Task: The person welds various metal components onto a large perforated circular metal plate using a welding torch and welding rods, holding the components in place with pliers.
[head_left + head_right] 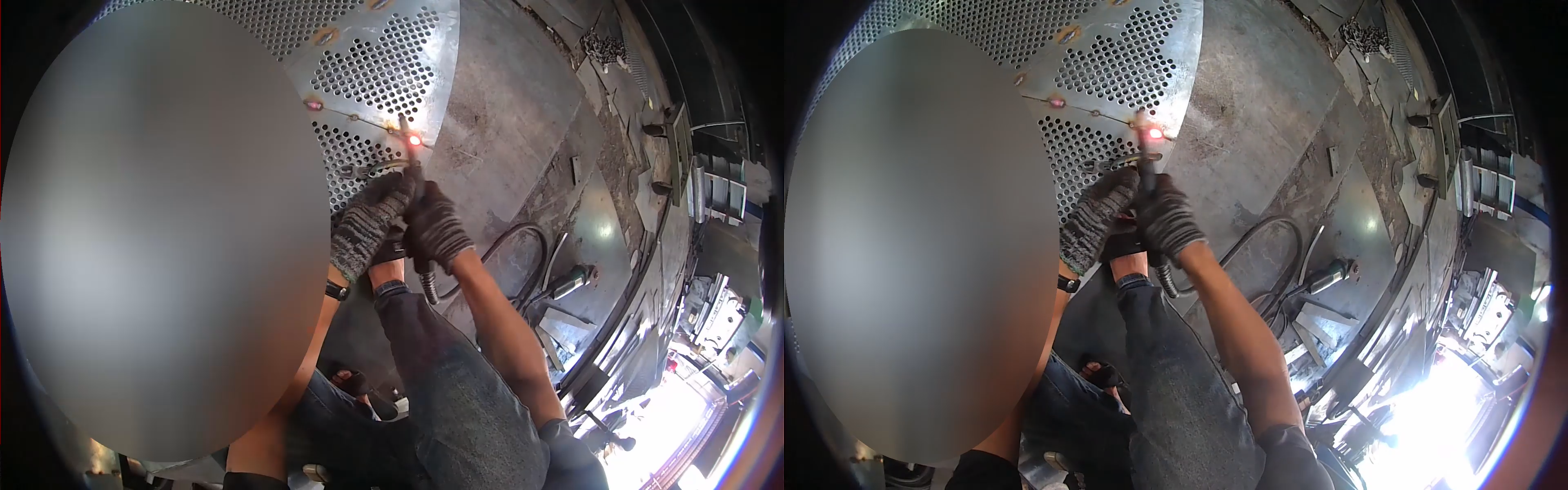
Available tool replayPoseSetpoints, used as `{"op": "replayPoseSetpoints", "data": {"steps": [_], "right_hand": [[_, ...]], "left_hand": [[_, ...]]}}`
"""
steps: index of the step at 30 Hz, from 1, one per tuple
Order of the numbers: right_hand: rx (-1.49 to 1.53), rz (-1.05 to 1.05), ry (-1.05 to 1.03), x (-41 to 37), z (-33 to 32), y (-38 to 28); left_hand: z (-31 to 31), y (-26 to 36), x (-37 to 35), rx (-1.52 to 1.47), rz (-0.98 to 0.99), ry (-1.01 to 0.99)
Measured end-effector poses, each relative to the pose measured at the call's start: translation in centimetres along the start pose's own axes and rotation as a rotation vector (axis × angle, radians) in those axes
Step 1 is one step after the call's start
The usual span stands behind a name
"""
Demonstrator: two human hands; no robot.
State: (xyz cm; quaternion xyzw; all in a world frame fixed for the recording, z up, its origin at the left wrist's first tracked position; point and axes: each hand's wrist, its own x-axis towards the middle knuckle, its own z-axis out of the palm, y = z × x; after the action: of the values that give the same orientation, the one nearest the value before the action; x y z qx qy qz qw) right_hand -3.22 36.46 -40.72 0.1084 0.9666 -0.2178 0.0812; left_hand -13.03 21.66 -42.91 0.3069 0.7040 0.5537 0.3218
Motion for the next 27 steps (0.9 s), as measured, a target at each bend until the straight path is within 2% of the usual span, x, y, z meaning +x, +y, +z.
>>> {"op": "replayPoseSetpoints", "data": {"steps": [1, 2, 3, 4, 5, 6, 7, 8, 9, 10, 12, 13, 15, 19, 20, 22, 23, 25, 27], "right_hand": [[0.311, 0.16, 0.027, 1.0, -2.6, -4.4], [0.471, 0.239, 0.034, 1.4, -3.0, -5.7], [0.63, 0.318, 0.055, 1.8, -3.5, -7.1], [0.728, 0.143, 0.129, 2.0, -2.6, -7.0], [0.825, -0.035, 0.201, 2.3, -1.9, -7.1], [0.836, -0.043, 0.199, 2.5, -1.8, -6.4], [0.82, 0.067, 0.123, 3.1, -2.2, -4.9], [0.802, 0.173, 0.049, 4.1, -2.4, -3.6], [0.375, 0.11, 0.088, 5.4, -1.7, -2.9], [0.387, 0.091, 0.092, 6.2, -1.4, -2.7], [-0.119, 0.028, -0.075, 7.3, -0.7, -2.4], [-0.109, 0.016, -0.069, 7.7, 0.3, -1.9], [-0.33, -0.023, -0.174, 8.0, 2.4, -0.5], [-0.306, -0.065, -0.262, 8.5, 3.1, 0.7], [-0.278, -0.009, -0.223, 8.5, 3.4, 0.8], [-0.254, 0.048, -0.186, 8.3, 3.8, 0.8], [-0.273, 0.049, -0.204, 8.2, 3.9, 0.6], [-0.292, 0.05, -0.219, 8.0, 4.1, 0.3], [-0.176, 0.097, -0.307, 7.7, 4.2, -0.1]], "left_hand": [[-0.6, 0.2, 0.5, -0.14, -0.161, 0.058], [-1.3, 0.5, 1.0, -0.278, -0.32, 0.115], [-2.6, 1.3, 1.6, -0.231, -0.518, 0.127], [-3.3, 0.6, 1.4, -0.224, -0.518, 0.134], [-4.1, -0.5, 1.0, -0.562, -0.401, 0.249], [-4.9, -1.5, 0.5, -0.893, -0.268, 0.362], [-5.8, -2.0, 0.2, -1.087, -0.199, 0.344], [-6.6, -1.1, 0.0, -1.071, -0.19, 0.354], [-7.3, 0.8, -0.4, -1.016, -0.173, 0.367], [-8.1, 0.8, -0.4, -1.033, -0.167, 0.384], [-9.4, 0.8, -0.6, -1.034, -0.153, 0.414], [-9.9, 0.8, -0.8, -1.097, -0.151, 0.371], [-10.2, 1.6, -1.3, -1.116, -0.154, 0.333], [-10.5, 0.4, -2.1, -1.187, -0.078, 0.171], [-10.5, 0.1, -2.2, -1.184, -0.077, 0.171], [-10.3, -0.3, -2.3, -0.932, -0.203, 0.241], [-10.1, -0.3, -2.3, -0.935, -0.202, 0.24], [-9.9, -0.4, -2.4, -1.134, -0.19, 0.226], [-9.9, -1.3, -2.4, -1.06, -0.204, 0.235]]}}
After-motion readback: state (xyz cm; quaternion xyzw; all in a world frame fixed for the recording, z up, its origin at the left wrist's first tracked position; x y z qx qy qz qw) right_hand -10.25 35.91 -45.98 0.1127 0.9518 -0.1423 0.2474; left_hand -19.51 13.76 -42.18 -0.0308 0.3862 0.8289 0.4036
